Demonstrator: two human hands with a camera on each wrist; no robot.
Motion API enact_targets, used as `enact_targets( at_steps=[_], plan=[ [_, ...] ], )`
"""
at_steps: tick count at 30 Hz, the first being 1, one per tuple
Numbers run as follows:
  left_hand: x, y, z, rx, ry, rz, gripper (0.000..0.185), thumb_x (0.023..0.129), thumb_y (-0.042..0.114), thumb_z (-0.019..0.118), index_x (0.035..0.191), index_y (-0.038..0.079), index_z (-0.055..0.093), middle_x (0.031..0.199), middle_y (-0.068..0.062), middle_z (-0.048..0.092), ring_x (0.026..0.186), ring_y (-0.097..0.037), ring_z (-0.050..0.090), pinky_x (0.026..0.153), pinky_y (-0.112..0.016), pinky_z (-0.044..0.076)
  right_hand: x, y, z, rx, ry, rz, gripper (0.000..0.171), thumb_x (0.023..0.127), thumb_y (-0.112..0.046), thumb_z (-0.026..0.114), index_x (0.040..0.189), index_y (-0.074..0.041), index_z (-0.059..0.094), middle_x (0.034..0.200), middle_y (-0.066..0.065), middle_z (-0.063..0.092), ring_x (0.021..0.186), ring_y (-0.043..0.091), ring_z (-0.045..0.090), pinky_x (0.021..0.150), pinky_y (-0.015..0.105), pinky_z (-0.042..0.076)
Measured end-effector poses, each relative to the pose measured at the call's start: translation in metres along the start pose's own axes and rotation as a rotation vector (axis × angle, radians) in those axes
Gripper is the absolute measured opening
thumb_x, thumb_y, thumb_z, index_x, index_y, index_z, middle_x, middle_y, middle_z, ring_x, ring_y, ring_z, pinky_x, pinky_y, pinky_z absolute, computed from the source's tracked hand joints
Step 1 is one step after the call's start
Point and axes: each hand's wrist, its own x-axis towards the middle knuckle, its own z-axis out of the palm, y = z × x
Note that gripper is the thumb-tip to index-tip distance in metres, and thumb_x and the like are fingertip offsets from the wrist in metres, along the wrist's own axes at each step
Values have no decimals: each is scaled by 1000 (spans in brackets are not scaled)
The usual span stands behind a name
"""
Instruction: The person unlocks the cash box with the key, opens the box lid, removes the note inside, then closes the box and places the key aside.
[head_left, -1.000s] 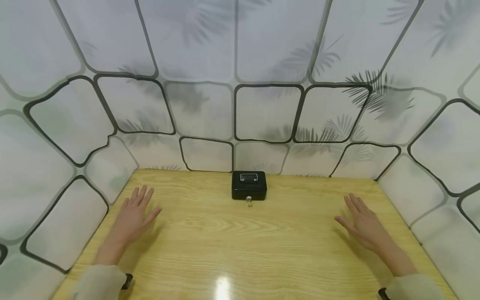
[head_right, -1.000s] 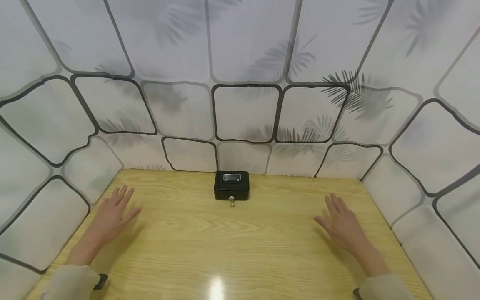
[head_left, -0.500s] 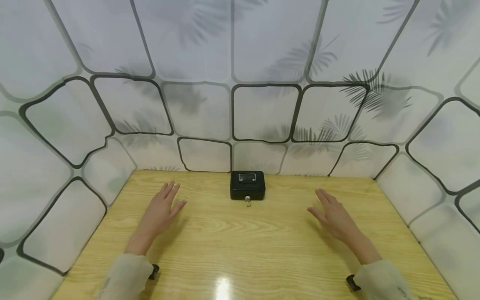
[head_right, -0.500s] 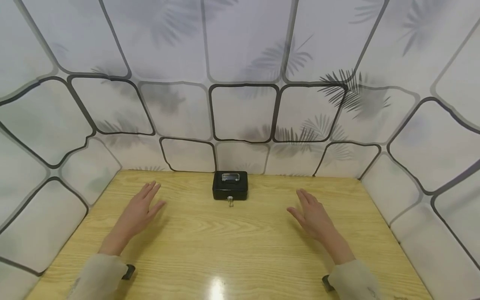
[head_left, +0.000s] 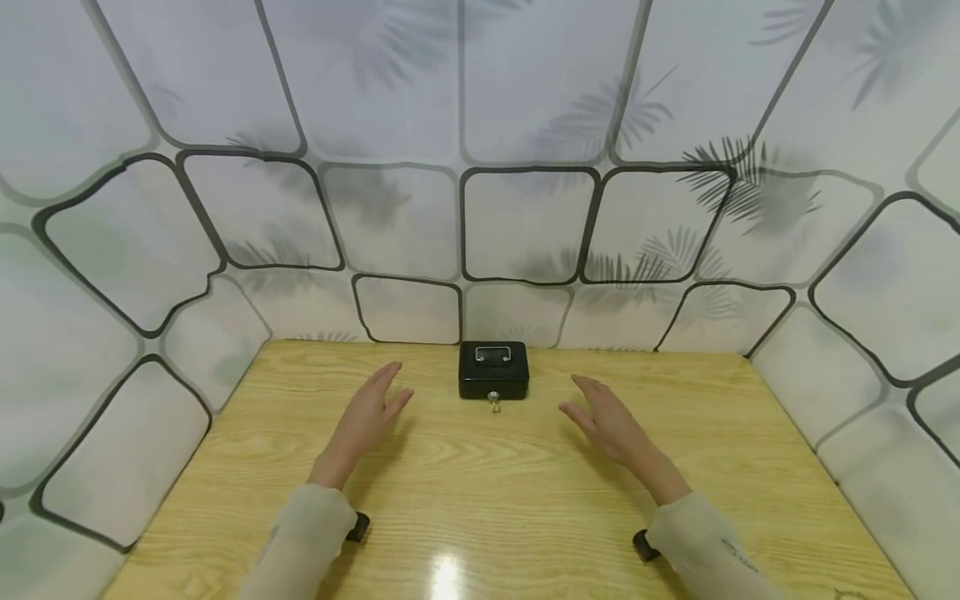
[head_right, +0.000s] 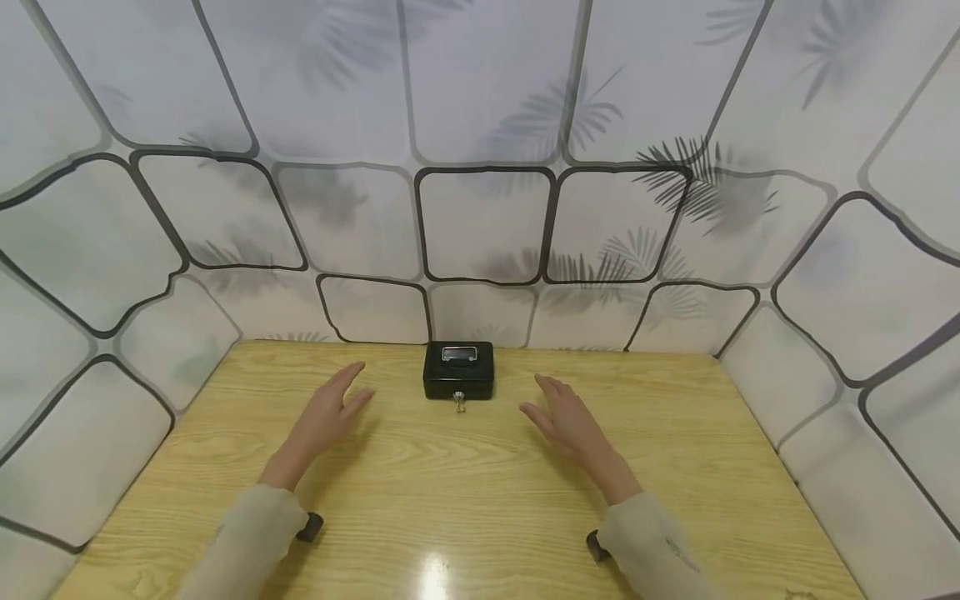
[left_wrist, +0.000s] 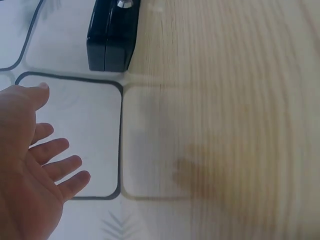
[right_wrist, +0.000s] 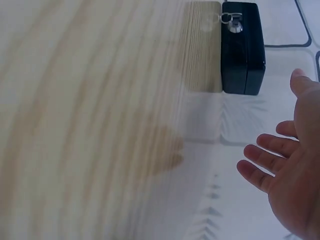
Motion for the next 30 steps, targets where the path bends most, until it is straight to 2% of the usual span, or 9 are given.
enact_targets(
  at_steps=[4, 11, 22, 30],
  plan=[
    [11, 6, 11, -53, -10, -21, 61, 109, 29, 56, 156, -5, 37, 158, -28, 38, 145, -46, 36, 119, -62, 33, 10, -4, 8, 34, -8, 17, 72, 108, -47, 51, 156, 5, 36, 157, 30, 38, 144, 50, 35, 116, 68, 31],
    [27, 15, 30, -140, -7, -38, 57, 109, 23, 56, 153, -7, 39, 156, -28, 41, 146, -45, 37, 121, -58, 31, 29, -8, 20, 56, 10, 6, 70, 109, -45, 52, 154, 7, 38, 153, 29, 44, 135, 45, 49, 112, 63, 40],
    [43, 29, 54, -317, 24, -65, 56, 109, 20, 56, 153, -10, 38, 155, -30, 42, 139, -47, 45, 111, -57, 46, 49, -20, 31, 149, -5, 20, 66, 110, -36, 53, 155, 9, 36, 154, 29, 43, 131, 44, 53, 106, 60, 48],
    [51, 36, 67, -353, 11, -99, 58, 108, 20, 57, 153, -11, 38, 154, -29, 44, 132, -47, 53, 109, -55, 48, 57, -22, 38, 175, 10, 33, 65, 109, -33, 55, 154, 10, 36, 146, 30, 51, 120, 43, 61, 99, 57, 54]
  ],
)
